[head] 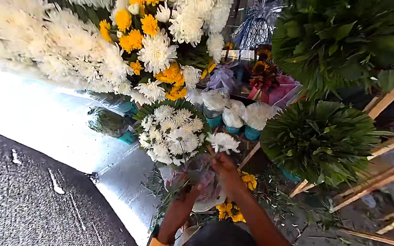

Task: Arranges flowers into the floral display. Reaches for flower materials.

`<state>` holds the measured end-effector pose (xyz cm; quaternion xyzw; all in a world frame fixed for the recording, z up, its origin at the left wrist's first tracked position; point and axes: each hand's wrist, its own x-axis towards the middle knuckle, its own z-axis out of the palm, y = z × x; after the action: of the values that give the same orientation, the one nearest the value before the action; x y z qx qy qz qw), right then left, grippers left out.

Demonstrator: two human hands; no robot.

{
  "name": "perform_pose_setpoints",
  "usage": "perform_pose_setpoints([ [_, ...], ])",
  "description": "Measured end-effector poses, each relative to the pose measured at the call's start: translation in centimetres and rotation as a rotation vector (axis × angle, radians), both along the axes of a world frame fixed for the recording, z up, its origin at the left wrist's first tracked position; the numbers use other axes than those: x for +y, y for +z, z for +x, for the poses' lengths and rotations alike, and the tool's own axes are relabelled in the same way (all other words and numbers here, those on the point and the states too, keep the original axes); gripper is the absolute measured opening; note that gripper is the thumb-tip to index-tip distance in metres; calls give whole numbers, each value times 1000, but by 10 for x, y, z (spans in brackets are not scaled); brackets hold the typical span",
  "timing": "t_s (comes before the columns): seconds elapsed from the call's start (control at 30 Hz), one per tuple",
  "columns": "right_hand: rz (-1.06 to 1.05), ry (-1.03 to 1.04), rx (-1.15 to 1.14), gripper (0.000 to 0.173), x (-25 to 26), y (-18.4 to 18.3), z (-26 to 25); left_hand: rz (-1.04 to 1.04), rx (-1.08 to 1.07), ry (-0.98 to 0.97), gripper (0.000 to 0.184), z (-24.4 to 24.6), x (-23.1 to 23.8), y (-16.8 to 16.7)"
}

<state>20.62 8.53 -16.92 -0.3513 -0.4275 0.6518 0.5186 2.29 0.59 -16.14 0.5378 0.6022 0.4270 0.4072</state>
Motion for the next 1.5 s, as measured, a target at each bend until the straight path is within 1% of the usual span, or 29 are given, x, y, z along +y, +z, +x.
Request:
perform_pose_setpoints([
  [0.07,4,124,27,15,-12,3,-24,71,67,40,41,10,9,8],
  [0.1,4,127,51,14,-12,5,-30,134,149,40,34,11,12,8],
  [0.17,61,81,2,12,-8,11,-36,261,320,24,25,8,16,9],
  [0.23,104,50,-54,14,-4,19,-39,354,391,-6,23,-2,16,10],
  [0.27,110,6,-42,15,-2,22,-41,377,395,-24,23,-9,15,11],
  [0.37,54,-238,135,19,23,34,-39,437,333,-31,24,-29,6,12],
  [0.4,35,-271,194,20,35,41,-33,424,316,-15,24,-35,4,10],
  [0.43,20,-242,229,20,41,49,-28,385,289,5,26,-39,2,9],
  [0.47,9,-164,243,21,40,55,-30,322,244,16,32,-42,1,11],
  [0.57,-21,108,228,18,17,60,-53,221,107,19,60,-39,6,25],
  [0.63,-38,174,251,15,10,55,-67,266,73,46,62,-35,12,25],
  [0.8,-129,202,300,13,12,53,-74,330,71,41,57,-38,13,18],
  [0.83,-129,213,307,13,13,53,-74,336,49,44,54,-38,13,17],
  [0.9,-119,200,307,14,17,53,-72,283,30,70,50,-38,11,18],
  [0.97,-97,85,311,16,30,57,-69,194,38,78,41,-43,7,18],
  [1.0,-66,-16,310,17,43,60,-64,172,35,73,38,-48,3,17],
  [1.07,52,-227,300,18,79,67,-51,166,6,36,39,-62,-4,15],
  [1.1,132,-337,303,15,99,73,-47,160,-8,22,41,-69,-7,14],
  [1.13,213,-436,341,10,119,79,-46,157,-27,32,41,-74,-9,14],
  [1.17,295,-500,394,10,138,87,-46,146,-47,50,43,-79,-12,14],
  [1.23,381,-590,506,21,174,108,-55,129,-73,86,42,-86,-16,13],
  [1.3,388,-672,597,32,208,129,-73,129,-74,107,42,-90,-18,13],
  [1.33,384,-714,593,35,221,136,-83,126,-69,111,42,-91,-19,13],
  [1.4,376,-786,492,34,240,149,-102,127,-78,114,43,-95,-21,10],
  [1.5,287,-786,175,30,259,158,-123,139,-110,125,40,-104,-23,3],
])
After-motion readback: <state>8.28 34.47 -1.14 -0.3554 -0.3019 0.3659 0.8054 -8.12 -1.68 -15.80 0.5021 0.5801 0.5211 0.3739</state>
